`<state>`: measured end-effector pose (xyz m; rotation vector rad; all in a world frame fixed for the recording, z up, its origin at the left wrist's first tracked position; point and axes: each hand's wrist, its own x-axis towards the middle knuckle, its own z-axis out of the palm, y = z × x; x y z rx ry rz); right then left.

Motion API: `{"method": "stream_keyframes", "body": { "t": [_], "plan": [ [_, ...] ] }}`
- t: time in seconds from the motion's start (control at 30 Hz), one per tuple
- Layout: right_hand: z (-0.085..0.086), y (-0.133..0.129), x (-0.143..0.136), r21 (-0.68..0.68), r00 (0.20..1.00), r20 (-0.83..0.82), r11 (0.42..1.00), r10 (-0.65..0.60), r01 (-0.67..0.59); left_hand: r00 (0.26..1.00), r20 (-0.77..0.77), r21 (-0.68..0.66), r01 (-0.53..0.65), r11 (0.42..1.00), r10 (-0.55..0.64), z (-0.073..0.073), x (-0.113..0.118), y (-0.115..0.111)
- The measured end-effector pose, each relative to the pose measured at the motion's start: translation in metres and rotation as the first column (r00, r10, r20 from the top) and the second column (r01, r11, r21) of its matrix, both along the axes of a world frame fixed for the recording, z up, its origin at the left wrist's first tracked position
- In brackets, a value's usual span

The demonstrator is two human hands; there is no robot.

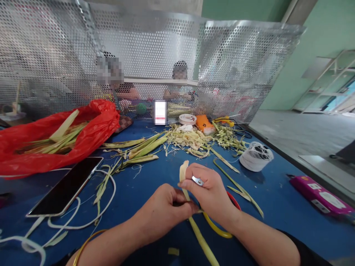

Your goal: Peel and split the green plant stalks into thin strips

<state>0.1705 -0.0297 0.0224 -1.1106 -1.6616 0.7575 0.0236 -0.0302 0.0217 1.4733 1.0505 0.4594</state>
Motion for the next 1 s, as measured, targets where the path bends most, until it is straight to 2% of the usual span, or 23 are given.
{"method": "stream_keyframes", "body": {
  "t": [0.07,0.13,0.23,0.33,0.4,0.47,0.53,0.57,0.63,0.7,0.8,1.0],
  "plan": [
    [0.0,0.0,0.0,0.033,1.0,0.024,0.999,0.006,-0.007,0.999,0.01,0.014,0.048,0.999,-0.048,-0.001,0.001,0.0],
    [0.0,0.003,0.002,0.045,1.0,0.015,0.999,0.001,-0.001,0.999,0.036,0.007,0.039,0.999,-0.039,0.0,0.002,0.002],
    [0.0,0.014,0.011,0.002,0.996,-0.059,0.998,-0.069,0.069,0.983,0.126,-0.011,-0.137,0.991,0.137,0.005,-0.001,0.008],
    [-0.001,0.023,0.02,-0.118,0.961,-0.199,0.978,-0.193,0.172,0.887,0.28,-0.093,-0.357,0.93,0.368,0.013,-0.008,0.017],
    [-0.002,0.025,0.022,-0.197,0.942,-0.251,0.965,-0.221,0.174,0.814,0.36,-0.166,-0.423,0.89,0.455,0.016,-0.013,0.021],
    [-0.003,0.023,0.02,-0.224,0.953,-0.249,0.968,-0.172,0.116,0.774,0.403,-0.198,-0.448,0.872,0.489,0.016,-0.016,0.023],
    [-0.005,0.019,0.017,-0.203,0.994,-0.1,0.979,-0.039,0.018,0.774,0.419,-0.171,-0.447,0.878,0.475,0.013,-0.016,0.024],
    [-0.006,0.017,0.016,-0.16,1.0,0.01,0.987,-0.005,0.007,0.788,0.418,-0.142,-0.435,0.889,0.453,0.01,-0.015,0.024],
    [-0.01,0.013,0.013,-0.021,0.975,0.221,1.0,0.009,-0.005,0.819,0.409,-0.082,-0.405,0.911,0.401,0.005,-0.013,0.024],
    [-0.013,0.01,0.011,0.118,0.938,0.345,0.993,-0.036,-0.005,0.841,0.393,-0.039,-0.388,0.921,0.372,0.001,-0.01,0.023],
    [-0.013,0.006,0.01,0.21,0.905,0.415,0.978,-0.093,0.005,0.833,0.384,-0.016,-0.426,0.905,0.399,-0.001,-0.007,0.021],
    [-0.009,0.002,0.009,0.269,0.898,0.427,0.963,-0.112,-0.008,0.788,0.409,-0.051,-0.484,0.874,0.461,-0.006,-0.005,0.024]
  ]
}}
